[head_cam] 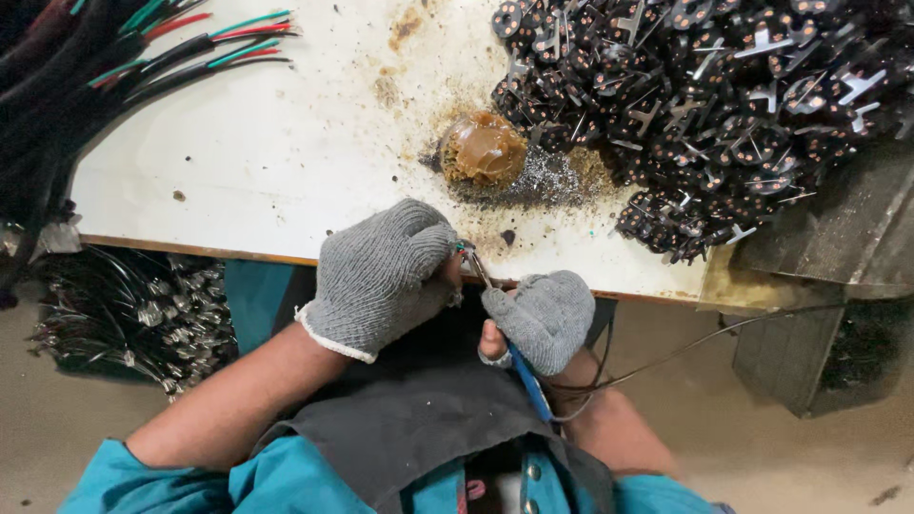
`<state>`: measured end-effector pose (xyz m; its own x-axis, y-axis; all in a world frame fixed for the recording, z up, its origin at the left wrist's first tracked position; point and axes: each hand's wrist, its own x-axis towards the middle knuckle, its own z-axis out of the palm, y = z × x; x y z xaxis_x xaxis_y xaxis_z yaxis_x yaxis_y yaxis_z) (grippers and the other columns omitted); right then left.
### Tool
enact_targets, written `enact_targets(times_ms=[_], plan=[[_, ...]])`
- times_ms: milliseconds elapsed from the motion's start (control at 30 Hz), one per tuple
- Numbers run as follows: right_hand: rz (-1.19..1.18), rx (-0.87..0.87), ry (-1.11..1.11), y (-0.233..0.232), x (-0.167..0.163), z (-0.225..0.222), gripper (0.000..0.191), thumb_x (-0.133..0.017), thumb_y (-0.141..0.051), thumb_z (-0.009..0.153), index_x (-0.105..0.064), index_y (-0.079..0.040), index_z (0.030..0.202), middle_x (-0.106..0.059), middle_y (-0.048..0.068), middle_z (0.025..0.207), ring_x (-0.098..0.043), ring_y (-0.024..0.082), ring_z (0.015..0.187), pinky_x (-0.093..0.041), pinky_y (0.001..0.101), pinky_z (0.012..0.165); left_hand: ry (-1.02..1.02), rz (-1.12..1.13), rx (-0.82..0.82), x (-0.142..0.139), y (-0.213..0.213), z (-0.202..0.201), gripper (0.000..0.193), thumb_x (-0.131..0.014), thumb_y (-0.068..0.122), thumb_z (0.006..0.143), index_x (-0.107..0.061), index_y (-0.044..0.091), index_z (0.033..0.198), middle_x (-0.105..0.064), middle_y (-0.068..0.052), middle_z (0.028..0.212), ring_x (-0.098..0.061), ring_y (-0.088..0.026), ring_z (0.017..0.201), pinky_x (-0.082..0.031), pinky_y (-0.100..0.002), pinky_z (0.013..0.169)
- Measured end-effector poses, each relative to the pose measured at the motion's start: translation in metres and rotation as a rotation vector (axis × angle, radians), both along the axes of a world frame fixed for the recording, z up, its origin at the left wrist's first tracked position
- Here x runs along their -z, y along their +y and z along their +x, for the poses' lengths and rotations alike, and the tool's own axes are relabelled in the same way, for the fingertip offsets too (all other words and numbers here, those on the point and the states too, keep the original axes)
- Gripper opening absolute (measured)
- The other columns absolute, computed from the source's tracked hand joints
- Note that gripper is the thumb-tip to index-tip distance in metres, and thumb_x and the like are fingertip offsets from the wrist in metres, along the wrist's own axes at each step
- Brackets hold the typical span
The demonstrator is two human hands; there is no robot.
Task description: The person, wearing fingerless gloves, solders wires onto small black electrical components at a workbench. They hold a wire against a component, apply a soldering iron, dip the joint in flux, and set finished assemblies aside while taking new wires and components from piles on the bench.
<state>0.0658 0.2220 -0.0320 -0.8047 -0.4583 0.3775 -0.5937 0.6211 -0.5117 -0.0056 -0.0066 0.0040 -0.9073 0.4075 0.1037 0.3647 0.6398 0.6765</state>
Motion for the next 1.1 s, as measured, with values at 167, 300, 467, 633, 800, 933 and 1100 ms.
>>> enact_targets(times_ms=[167,300,467,633,800,933,1100], plan=[[0.142,-0.089,-0.13,0.002,0.005,-0.004,0.026,-0.076,-0.033,0.073,-0.078,-0.013,0.089,-0.059,0.006,0.065,-0.06,0.029,0.06,-0.044,0.0452,0.055,-0.026,0.027,0.023,0.002,-0.004,-0.002,0.019,-0.08,0.024,0.078,-0.066,0.015,0.085,-0.066,-0.006,0.092,-0.068,-0.029,0.078,-0.053,-0.042,0.064],[0.139,-0.036,-0.095,0.0,0.004,-0.004,0.024,-0.073,-0.031,0.069,-0.077,-0.014,0.085,-0.058,0.007,0.063,-0.059,0.03,0.059,-0.043,0.0455,0.055,-0.011,0.014,0.012,0.002,-0.003,-0.003,0.017,-0.079,0.022,0.08,-0.065,0.014,0.085,-0.066,-0.006,0.092,-0.068,-0.029,0.076,-0.053,-0.041,0.062],[0.004,0.022,-0.007,-0.003,0.004,-0.003,0.024,-0.07,-0.026,0.079,-0.076,-0.01,0.096,-0.062,0.009,0.074,-0.062,0.031,0.068,-0.046,0.0446,0.063,-0.021,0.004,0.011,0.004,-0.004,-0.003,0.017,-0.079,0.022,0.079,-0.065,0.014,0.084,-0.067,-0.006,0.093,-0.067,-0.029,0.075,-0.053,-0.042,0.062],[-0.062,0.028,0.005,-0.002,0.009,0.001,0.022,-0.072,-0.023,0.085,-0.077,-0.006,0.099,-0.062,0.005,0.073,-0.062,0.028,0.066,-0.047,0.0432,0.064,-0.005,-0.004,0.014,0.006,-0.006,0.0,0.018,-0.078,0.024,0.077,-0.066,0.013,0.086,-0.067,-0.007,0.094,-0.068,-0.03,0.075,-0.053,-0.043,0.06],[0.038,0.022,-0.072,-0.002,0.013,0.006,0.025,-0.068,-0.03,0.08,-0.077,-0.01,0.094,-0.062,0.007,0.071,-0.063,0.031,0.066,-0.046,0.045,0.063,-0.008,-0.004,0.035,0.009,-0.008,0.001,0.02,-0.078,0.025,0.075,-0.067,0.013,0.086,-0.067,-0.008,0.094,-0.068,-0.031,0.075,-0.052,-0.044,0.06],[-0.09,0.096,-0.075,-0.002,0.012,0.007,0.025,-0.064,-0.024,0.083,-0.076,-0.009,0.099,-0.062,0.007,0.076,-0.062,0.031,0.071,-0.049,0.0445,0.07,0.018,-0.012,0.015,0.011,-0.007,-0.001,0.017,-0.078,0.025,0.078,-0.067,0.014,0.085,-0.067,-0.007,0.093,-0.068,-0.03,0.075,-0.053,-0.043,0.06],[-0.074,0.068,-0.072,-0.003,0.011,0.004,0.026,-0.064,-0.022,0.081,-0.076,-0.008,0.099,-0.062,0.009,0.076,-0.062,0.032,0.071,-0.048,0.0448,0.07,0.011,-0.011,0.002,0.009,-0.005,-0.003,0.016,-0.078,0.024,0.079,-0.067,0.014,0.085,-0.067,-0.007,0.092,-0.068,-0.03,0.074,-0.053,-0.042,0.06]])
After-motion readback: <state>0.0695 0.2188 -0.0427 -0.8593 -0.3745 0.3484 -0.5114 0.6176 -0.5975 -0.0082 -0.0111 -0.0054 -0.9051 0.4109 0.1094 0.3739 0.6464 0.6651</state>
